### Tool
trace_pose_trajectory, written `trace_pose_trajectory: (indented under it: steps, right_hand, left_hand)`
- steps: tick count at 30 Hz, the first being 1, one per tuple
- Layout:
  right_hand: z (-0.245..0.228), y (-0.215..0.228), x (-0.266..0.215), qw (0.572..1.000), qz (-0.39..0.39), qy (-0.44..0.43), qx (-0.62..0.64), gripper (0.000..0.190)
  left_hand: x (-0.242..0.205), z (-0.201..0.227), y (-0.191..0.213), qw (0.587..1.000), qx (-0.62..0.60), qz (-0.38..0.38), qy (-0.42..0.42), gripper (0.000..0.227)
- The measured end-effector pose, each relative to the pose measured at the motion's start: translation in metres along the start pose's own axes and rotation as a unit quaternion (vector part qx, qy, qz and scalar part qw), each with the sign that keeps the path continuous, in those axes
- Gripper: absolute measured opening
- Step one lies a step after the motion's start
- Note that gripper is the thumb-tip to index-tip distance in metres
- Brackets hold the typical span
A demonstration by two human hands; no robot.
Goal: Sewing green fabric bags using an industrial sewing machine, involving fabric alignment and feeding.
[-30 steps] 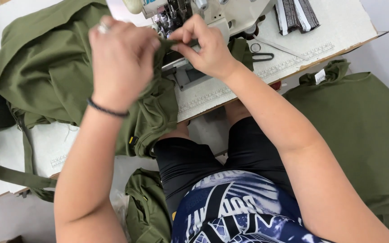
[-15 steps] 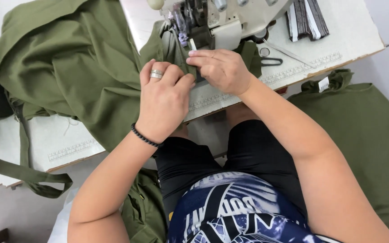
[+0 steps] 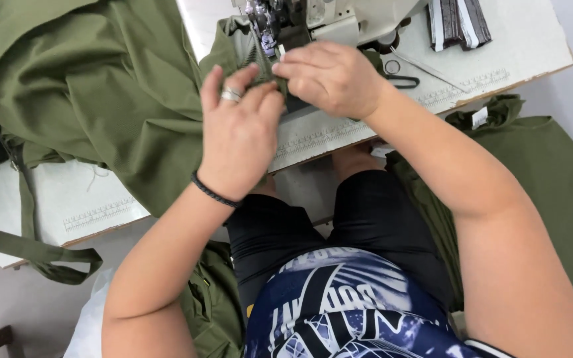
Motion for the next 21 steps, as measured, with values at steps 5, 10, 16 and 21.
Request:
trace_pose_trajectory:
  steps: [5, 10, 16, 21]
  right_hand:
    - [-0.028, -0.012, -0.025, 0.952, 0.066, -0.204, 0.22, 0.011]
    - [-0.04, -0.035, -0.023, 0.714, 0.039, -0.509, 0.479, 0.036]
    - [-0.046, -0.052, -0.016, 0.621, 0.148, -0.534, 0.555, 0.03]
    - [-0.044, -0.046, -0.009, 0.604, 0.17, -0.558, 0.544, 0.021]
  left_hand:
    - [-0.016, 0.02, -0.016, 0.998, 0.058, 0.012, 0.011, 0.016]
    - [-0.016, 0.026, -0.023, 0.996, 0.08, 0.016, 0.034, 0.021]
    - [-0.011, 0.028, -0.025, 0.994, 0.092, 0.015, 0.062, 0.009]
    - [-0.001, 0.02, -0.044, 0.988, 0.112, 0.025, 0.098, 0.011]
Point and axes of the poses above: each hand's wrist, its own x-axis towards the middle knuckle, its own y-axis out of the back of the hand, z = x × y, the point moved 3 cm from there along x, towards the middle knuckle, and after that the axes turned 14 degrees about -z, right-handed, at the moved point
